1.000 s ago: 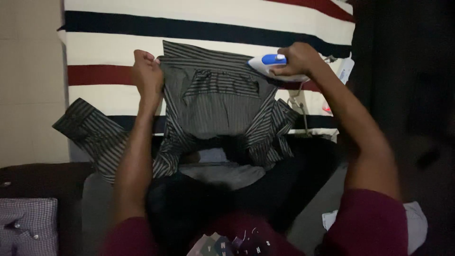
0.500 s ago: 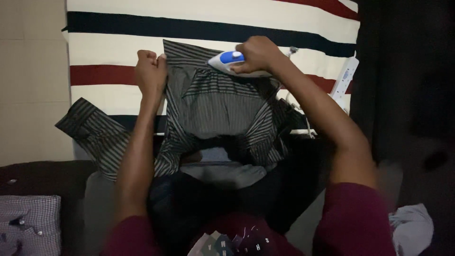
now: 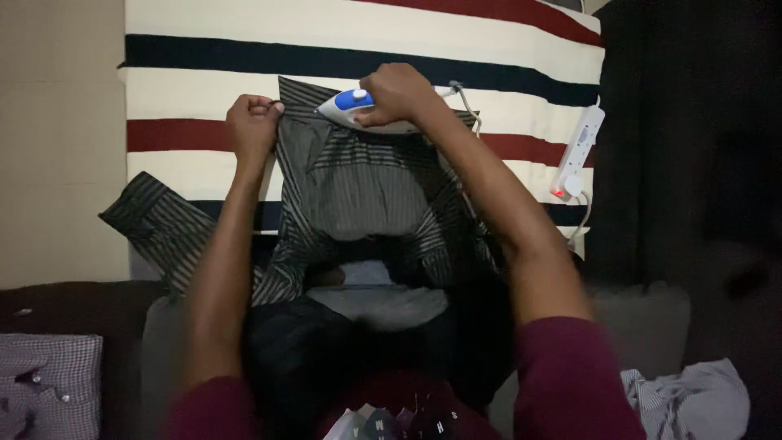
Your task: Ironing a striped shirt on an ironing board
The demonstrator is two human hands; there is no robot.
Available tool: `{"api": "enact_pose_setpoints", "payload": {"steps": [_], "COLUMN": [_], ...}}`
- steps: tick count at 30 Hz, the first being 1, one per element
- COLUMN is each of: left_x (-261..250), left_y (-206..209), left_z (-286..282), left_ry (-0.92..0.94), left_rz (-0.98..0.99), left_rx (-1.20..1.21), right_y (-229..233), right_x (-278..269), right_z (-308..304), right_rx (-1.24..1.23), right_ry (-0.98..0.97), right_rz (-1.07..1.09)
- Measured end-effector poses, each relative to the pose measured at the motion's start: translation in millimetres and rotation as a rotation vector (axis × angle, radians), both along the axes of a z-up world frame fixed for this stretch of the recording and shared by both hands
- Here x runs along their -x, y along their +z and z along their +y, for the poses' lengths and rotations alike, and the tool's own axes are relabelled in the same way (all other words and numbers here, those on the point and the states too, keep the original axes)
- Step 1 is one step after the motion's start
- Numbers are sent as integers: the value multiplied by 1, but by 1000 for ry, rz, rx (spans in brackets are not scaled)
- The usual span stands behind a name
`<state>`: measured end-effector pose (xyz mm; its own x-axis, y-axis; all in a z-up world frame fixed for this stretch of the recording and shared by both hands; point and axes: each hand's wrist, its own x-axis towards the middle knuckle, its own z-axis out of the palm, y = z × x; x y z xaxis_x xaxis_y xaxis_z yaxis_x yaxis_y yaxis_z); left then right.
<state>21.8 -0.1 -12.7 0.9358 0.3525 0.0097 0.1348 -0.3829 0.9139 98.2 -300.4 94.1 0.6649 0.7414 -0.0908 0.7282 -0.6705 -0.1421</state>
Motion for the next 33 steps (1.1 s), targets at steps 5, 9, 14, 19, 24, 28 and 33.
{"api": "enact_pose_setpoints", "payload": {"steps": [5, 9, 14, 19, 24, 28, 33], "left_x": [12, 8, 10, 15, 39, 54, 64], "left_y": [7, -1, 10, 3, 42, 72, 74], "left_z": [14, 17, 9, 17, -15, -38, -49], "left_ry": [-85, -66, -18, -57, 54, -40, -125], "left_rz": [-3, -25, -46, -80, -278, -408, -379], "left_rx": [220, 83, 86, 142, -199, -402, -359], "right_y": [11, 11, 3, -7, -4, -8, -13], "right_x": [1, 0, -4, -6, -6, -12, -11], "right_z": [26, 36, 56, 80, 82, 76, 42], "right_rx": [-32, -28, -16, -126, -103, -124, -47], "right_ry": [18, 44, -3, -35, -87, -73, -107], "right_rz": [52, 35, 24, 0, -24, -19, 44]}}
